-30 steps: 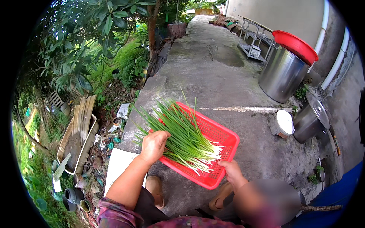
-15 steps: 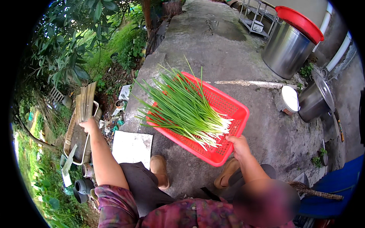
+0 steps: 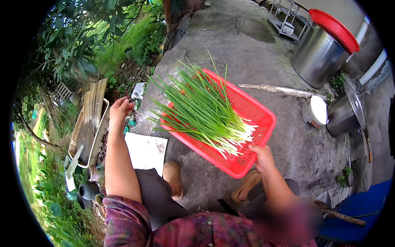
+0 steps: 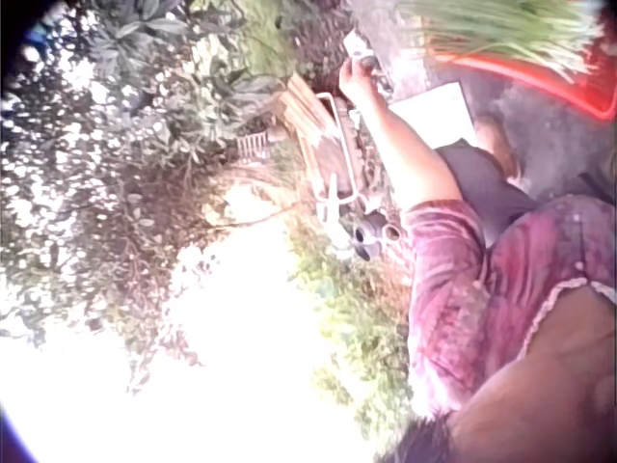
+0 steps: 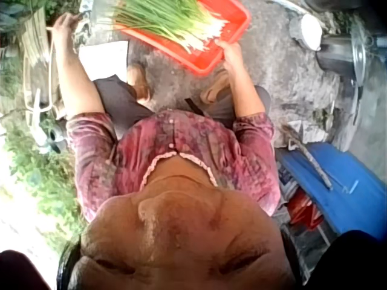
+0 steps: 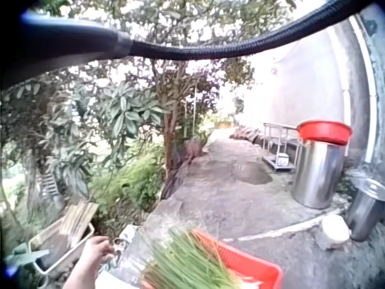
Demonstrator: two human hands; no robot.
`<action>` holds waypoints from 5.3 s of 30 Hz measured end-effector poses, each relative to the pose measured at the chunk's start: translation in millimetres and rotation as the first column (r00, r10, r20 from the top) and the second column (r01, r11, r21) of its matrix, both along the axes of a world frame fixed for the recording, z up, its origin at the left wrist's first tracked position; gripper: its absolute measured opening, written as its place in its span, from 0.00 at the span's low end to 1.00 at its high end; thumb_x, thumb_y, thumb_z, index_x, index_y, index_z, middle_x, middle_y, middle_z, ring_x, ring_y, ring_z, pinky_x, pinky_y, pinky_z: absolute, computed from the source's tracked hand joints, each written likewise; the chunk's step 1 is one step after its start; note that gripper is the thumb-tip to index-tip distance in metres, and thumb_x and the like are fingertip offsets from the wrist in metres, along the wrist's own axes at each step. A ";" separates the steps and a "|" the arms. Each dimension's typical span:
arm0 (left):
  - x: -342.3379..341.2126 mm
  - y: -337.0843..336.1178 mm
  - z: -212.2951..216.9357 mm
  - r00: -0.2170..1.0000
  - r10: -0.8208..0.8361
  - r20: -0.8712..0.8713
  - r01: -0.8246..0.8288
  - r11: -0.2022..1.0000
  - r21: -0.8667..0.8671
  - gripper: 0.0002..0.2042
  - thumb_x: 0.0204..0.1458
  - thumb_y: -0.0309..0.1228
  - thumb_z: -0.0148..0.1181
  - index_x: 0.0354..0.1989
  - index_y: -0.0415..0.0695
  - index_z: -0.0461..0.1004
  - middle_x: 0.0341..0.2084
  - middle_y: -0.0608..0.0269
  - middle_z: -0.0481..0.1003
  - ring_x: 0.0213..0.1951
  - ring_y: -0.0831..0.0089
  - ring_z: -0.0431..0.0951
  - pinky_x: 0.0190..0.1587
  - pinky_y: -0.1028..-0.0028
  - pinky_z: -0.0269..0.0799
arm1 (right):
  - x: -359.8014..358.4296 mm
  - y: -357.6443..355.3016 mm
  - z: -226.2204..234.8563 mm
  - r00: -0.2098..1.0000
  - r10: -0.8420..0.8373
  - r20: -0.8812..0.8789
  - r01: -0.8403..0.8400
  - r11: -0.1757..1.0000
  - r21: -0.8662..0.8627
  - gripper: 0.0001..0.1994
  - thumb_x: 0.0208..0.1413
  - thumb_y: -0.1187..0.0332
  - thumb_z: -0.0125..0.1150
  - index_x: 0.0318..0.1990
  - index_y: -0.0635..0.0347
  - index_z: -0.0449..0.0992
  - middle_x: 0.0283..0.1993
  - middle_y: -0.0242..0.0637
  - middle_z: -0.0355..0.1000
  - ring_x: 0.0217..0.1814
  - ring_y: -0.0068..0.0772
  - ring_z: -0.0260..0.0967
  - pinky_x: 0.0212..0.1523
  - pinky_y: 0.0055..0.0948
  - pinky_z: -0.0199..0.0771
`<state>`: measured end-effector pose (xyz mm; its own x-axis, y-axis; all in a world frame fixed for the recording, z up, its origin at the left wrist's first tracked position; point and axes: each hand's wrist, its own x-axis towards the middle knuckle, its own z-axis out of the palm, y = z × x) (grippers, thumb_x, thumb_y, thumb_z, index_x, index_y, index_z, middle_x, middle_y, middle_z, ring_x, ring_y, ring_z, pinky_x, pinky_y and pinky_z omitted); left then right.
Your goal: The person sits outdoors and sorts a bundle of green onions by hand, separating individual stalks and placing them into a red plastic basket. The person then carries the basket into a storage area and places it on the floor next to other produce.
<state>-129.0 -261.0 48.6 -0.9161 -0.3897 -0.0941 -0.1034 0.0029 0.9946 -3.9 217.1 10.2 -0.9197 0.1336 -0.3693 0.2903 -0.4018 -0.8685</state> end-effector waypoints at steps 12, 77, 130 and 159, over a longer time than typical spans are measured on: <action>-14.6 -0.7 -27.8 0.990 -0.111 -0.086 0.079 0.947 -0.312 0.09 0.53 0.28 0.55 0.28 0.34 0.75 0.23 0.61 0.76 0.27 0.76 0.74 0.34 0.76 0.69 | 1.8 1.5 -1.5 1.000 0.012 0.015 -0.012 1.000 0.005 0.16 0.46 0.79 0.56 0.46 0.67 0.72 0.43 0.43 0.74 0.42 0.36 0.74 0.46 0.34 0.73; 11.2 111.9 31.1 0.910 -0.414 -0.003 0.004 0.015 -1.000 0.05 0.38 0.26 0.55 0.22 0.47 0.78 0.25 0.61 0.73 0.35 0.59 0.73 0.39 0.62 0.66 | -2.3 3.9 -5.2 0.997 0.078 0.016 -0.079 0.995 0.062 0.15 0.46 0.79 0.56 0.45 0.67 0.72 0.42 0.42 0.74 0.40 0.35 0.74 0.45 0.33 0.73; -229.4 -68.5 -126.0 0.977 -0.135 0.167 0.195 0.227 -0.954 0.17 0.51 0.37 0.54 0.48 0.43 0.71 0.35 0.48 0.77 0.37 0.58 0.78 0.40 0.66 0.70 | -255.0 141.4 -14.0 0.984 -0.177 0.018 0.163 0.938 0.305 0.17 0.52 0.75 0.51 0.51 0.69 0.65 0.45 0.50 0.71 0.43 0.43 0.74 0.43 0.44 0.79; 64.1 221.0 82.4 0.003 -0.096 0.995 1.000 -0.015 -0.004 0.31 0.54 0.50 0.46 0.64 0.49 0.51 0.58 0.45 0.61 0.54 0.42 0.65 0.55 0.56 0.62 | 17.2 289.3 175.7 0.605 -0.582 0.543 0.512 0.807 0.294 0.17 0.41 0.82 0.57 0.43 0.69 0.73 0.39 0.47 0.74 0.38 0.42 0.74 0.40 0.38 0.76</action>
